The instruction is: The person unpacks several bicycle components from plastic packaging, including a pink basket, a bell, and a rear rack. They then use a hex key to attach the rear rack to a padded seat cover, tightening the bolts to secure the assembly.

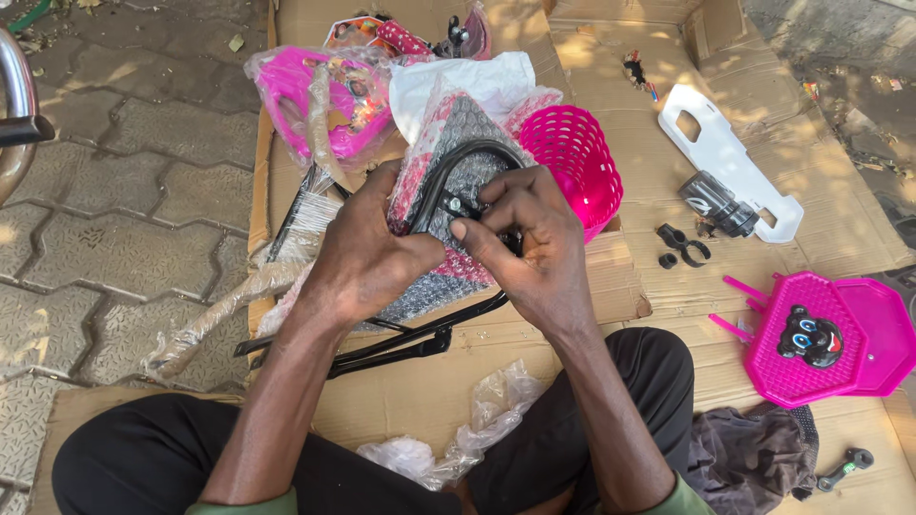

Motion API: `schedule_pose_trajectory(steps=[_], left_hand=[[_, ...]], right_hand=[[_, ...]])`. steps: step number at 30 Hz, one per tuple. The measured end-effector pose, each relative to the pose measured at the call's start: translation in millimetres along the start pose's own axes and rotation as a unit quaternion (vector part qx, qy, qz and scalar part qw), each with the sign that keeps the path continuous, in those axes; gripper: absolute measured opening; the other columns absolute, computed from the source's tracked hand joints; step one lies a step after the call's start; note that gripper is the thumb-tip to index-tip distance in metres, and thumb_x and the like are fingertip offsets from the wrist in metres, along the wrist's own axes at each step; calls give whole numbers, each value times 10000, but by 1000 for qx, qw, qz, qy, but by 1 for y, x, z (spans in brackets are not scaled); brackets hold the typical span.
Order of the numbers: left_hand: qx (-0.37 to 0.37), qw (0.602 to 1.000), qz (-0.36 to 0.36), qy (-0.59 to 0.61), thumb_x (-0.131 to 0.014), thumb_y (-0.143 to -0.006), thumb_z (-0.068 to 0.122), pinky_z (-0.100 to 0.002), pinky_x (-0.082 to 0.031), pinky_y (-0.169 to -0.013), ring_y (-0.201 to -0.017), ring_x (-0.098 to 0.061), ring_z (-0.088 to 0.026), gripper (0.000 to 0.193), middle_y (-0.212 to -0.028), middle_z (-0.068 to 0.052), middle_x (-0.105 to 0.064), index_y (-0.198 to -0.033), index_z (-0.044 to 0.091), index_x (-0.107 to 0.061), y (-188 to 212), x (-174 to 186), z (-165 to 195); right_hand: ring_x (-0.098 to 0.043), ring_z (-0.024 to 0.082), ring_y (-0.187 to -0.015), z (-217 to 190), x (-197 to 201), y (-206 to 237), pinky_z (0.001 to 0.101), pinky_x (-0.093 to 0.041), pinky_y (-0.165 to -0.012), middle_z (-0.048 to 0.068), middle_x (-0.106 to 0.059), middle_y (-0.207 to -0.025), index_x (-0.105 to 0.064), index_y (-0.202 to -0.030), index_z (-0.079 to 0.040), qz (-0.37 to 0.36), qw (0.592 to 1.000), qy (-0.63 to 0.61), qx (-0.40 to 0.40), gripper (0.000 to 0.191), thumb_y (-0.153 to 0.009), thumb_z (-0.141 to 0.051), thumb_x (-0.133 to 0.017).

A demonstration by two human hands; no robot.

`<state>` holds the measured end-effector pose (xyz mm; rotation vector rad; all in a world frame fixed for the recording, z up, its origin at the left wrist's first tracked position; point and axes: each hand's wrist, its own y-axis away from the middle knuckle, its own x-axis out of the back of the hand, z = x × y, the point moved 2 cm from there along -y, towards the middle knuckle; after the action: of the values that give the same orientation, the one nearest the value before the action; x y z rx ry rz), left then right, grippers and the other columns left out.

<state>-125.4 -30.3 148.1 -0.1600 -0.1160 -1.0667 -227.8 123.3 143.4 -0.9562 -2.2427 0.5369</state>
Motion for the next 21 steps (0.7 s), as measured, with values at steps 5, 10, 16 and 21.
schedule_pose_trajectory(steps=[5, 10, 16, 21], left_hand=[[9, 999, -2, -53, -720, -689, 86, -346, -559, -768, -840, -699, -178, 567, -939, -100, -723, -1237, 5, -596, 3, -4, 3], [52, 998, 0, -35, -687, -670, 65, -319, -562, -691, -777, -701, -147, 585, -904, -46, -730, -1246, 47, -585, 4, -6, 10], [78, 996, -4, -37, -694, -687, 48, -318, -536, -653, -736, -658, -145, 545, -850, -71, -696, -1226, 40, -608, 8, -7, 11], [24, 1000, -11, 10, -701, -678, 42, -289, -543, -692, -781, -654, -110, 565, -904, -36, -704, -1229, 21, -579, 9, -3, 9]], right_hand=[[-564, 57, -754, 7, -9, 0, 222, -466, -657, 13, -619, -907, -688, -1004, -17, 50, 990, -67, -114, 186, -908, -113, -814], [-518, 25, -677, 11, -7, 0, 203, -440, -590, -28, -612, -780, -691, -974, -32, 56, 996, 11, -72, 167, -938, -119, -829], [-551, 19, -680, 7, -3, 1, 204, -441, -593, -19, -640, -806, -697, -953, -29, 35, 998, 29, -41, 157, -934, -109, -829], [-523, 14, -654, 1, -3, -3, 212, -433, -554, -12, -633, -828, -663, -1066, -36, 38, 996, -33, -71, 274, -879, -168, -811]])
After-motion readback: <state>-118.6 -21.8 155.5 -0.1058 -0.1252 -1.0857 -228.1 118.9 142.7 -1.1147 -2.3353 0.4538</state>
